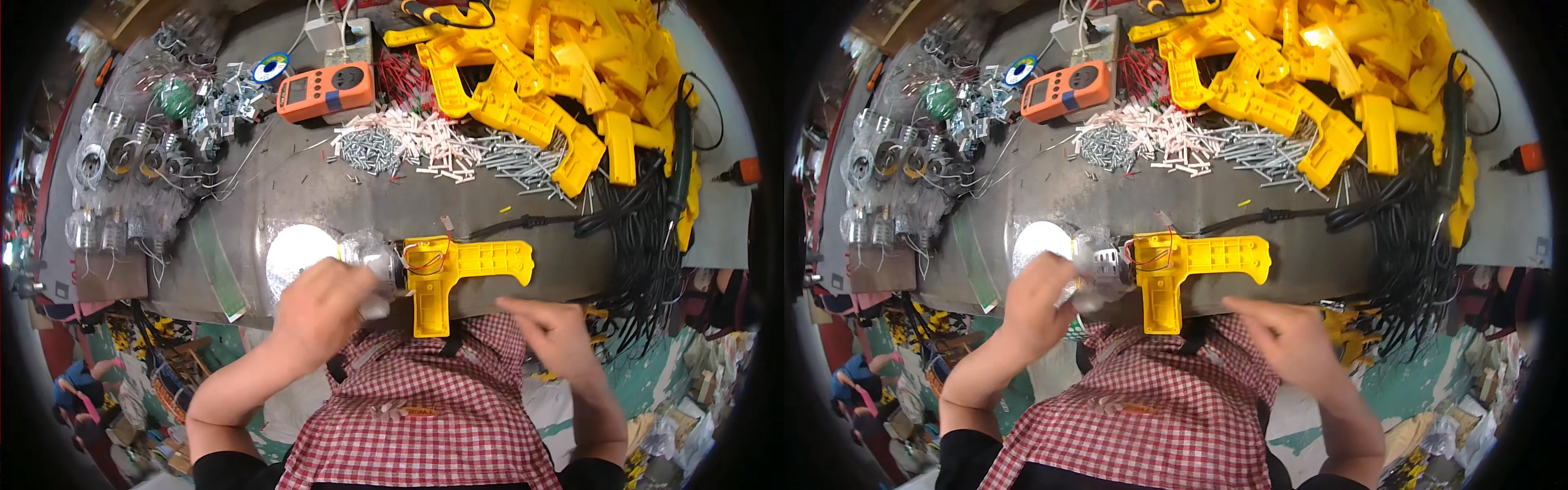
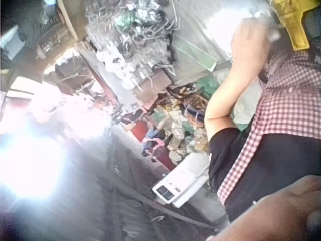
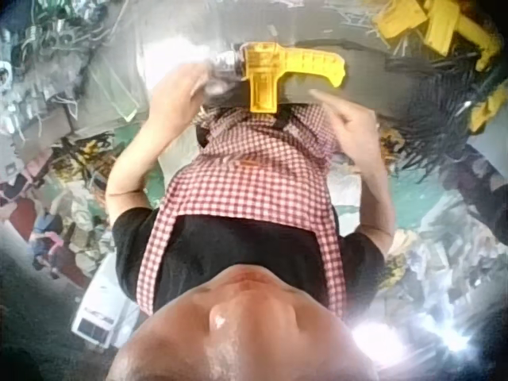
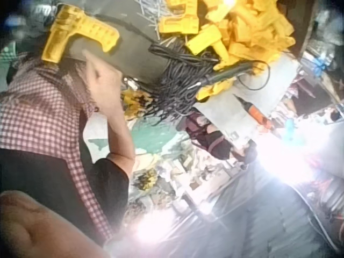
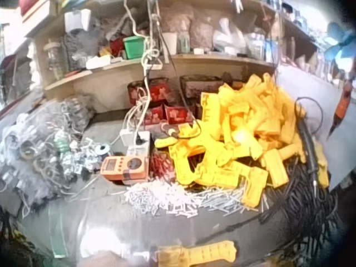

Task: Assembling the internal wiring and yellow plastic housing of a handheld electronic device, including soldering and screw fastening.

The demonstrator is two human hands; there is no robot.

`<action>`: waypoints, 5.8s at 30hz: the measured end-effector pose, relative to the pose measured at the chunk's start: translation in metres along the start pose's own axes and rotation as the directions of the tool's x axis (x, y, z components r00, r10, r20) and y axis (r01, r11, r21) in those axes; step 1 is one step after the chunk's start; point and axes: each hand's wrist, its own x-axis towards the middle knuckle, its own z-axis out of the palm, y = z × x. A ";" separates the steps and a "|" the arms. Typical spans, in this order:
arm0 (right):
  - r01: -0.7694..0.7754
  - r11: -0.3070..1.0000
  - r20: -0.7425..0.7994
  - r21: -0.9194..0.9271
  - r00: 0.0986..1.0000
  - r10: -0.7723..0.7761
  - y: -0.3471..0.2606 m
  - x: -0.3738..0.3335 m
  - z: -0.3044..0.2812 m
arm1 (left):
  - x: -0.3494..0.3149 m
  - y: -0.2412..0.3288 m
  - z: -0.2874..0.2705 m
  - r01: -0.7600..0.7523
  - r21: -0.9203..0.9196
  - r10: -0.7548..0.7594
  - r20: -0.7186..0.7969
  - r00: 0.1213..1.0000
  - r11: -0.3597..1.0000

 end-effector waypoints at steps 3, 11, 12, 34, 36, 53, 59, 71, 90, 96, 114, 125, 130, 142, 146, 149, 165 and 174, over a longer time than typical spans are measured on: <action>-0.161 0.982 0.013 -0.103 0.987 0.163 -0.009 -0.009 -0.010 | 0.005 -0.007 0.008 0.122 -0.213 -0.138 -0.061 0.989 0.970; 0.000 0.956 -0.084 -0.295 0.996 -0.026 -0.016 -0.003 0.005 | 0.016 -0.045 0.027 0.020 -0.201 -0.010 0.049 0.999 0.979; -0.011 0.959 -0.092 -0.284 0.996 -0.016 -0.016 0.000 0.007 | 0.014 -0.049 0.028 0.016 -0.200 -0.003 0.064 0.998 0.980; 0.089 0.982 0.034 -0.165 0.996 -0.084 -0.012 0.022 0.031 | -0.011 -0.032 0.032 0.046 -0.087 -0.039 0.078 0.996 0.995; 0.123 0.990 0.028 -0.073 0.992 -0.121 -0.007 0.029 0.045 | -0.012 -0.032 0.039 0.025 -0.150 -0.024 0.008 1.000 0.988; 0.330 0.600 0.269 -0.729 0.944 -0.192 -0.035 0.067 0.080 | -0.007 -0.048 0.052 0.021 -0.341 -0.035 -0.036 0.999 0.940; 0.449 0.380 0.374 -0.809 0.891 -0.257 -0.030 0.063 0.089 | 0.001 -0.042 0.047 -0.003 -0.293 -0.022 -0.080 0.997 0.956; 0.161 0.879 0.175 -0.448 0.980 -0.090 0.004 0.010 0.018 | 0.007 0.011 0.046 -0.311 -0.033 0.308 -0.068 0.949 0.950; 0.044 0.995 0.294 -0.093 0.956 -0.015 -0.036 0.025 0.046 | 0.014 -0.012 0.045 -0.440 -0.090 0.448 0.097 0.889 0.893; -0.123 0.982 0.426 -0.142 0.888 0.173 -0.041 0.053 0.041 | 0.015 -0.016 0.054 -0.408 -0.088 0.412 0.026 0.911 0.909; 0.253 0.876 -0.038 -0.410 0.955 -0.294 0.011 0.040 0.090 | -0.022 -0.043 0.034 -0.264 -0.059 0.220 -0.394 0.892 0.963; 0.366 0.862 0.196 -0.352 0.929 -0.314 0.000 0.054 0.058 | 0.015 -0.115 0.015 0.289 0.036 -0.247 -0.423 0.872 0.957; 0.331 0.863 0.175 -0.383 0.943 -0.284 0.001 0.052 0.059 | 0.046 -0.157 0.014 0.493 0.423 -0.352 -0.369 0.860 0.761; 0.535 0.620 -0.104 -0.573 0.703 -0.703 -0.053 0.203 0.036 | 0.022 -0.127 -0.045 0.418 0.293 -0.166 -0.614 0.772 0.860; 0.551 0.638 0.147 -0.538 0.807 -0.573 -0.032 0.239 0.040 | 0.017 -0.123 -0.063 0.422 0.103 -0.249 -0.674 0.695 0.900; 0.509 0.687 0.104 -0.518 0.835 -0.541 -0.030 0.240 0.029 | 0.004 -0.141 -0.077 0.497 0.115 -0.276 -0.715 0.643 0.860; 0.512 0.826 0.173 -0.237 0.859 -0.483 -0.067 0.202 0.007 | 0.077 -0.037 -0.017 0.113 0.052 -0.081 -0.419 0.904 0.992; 0.139 0.937 -0.266 0.322 0.963 -0.051 -0.014 0.336 0.003 | 0.079 -0.038 -0.010 0.180 -0.222 -0.256 -0.391 0.884 0.958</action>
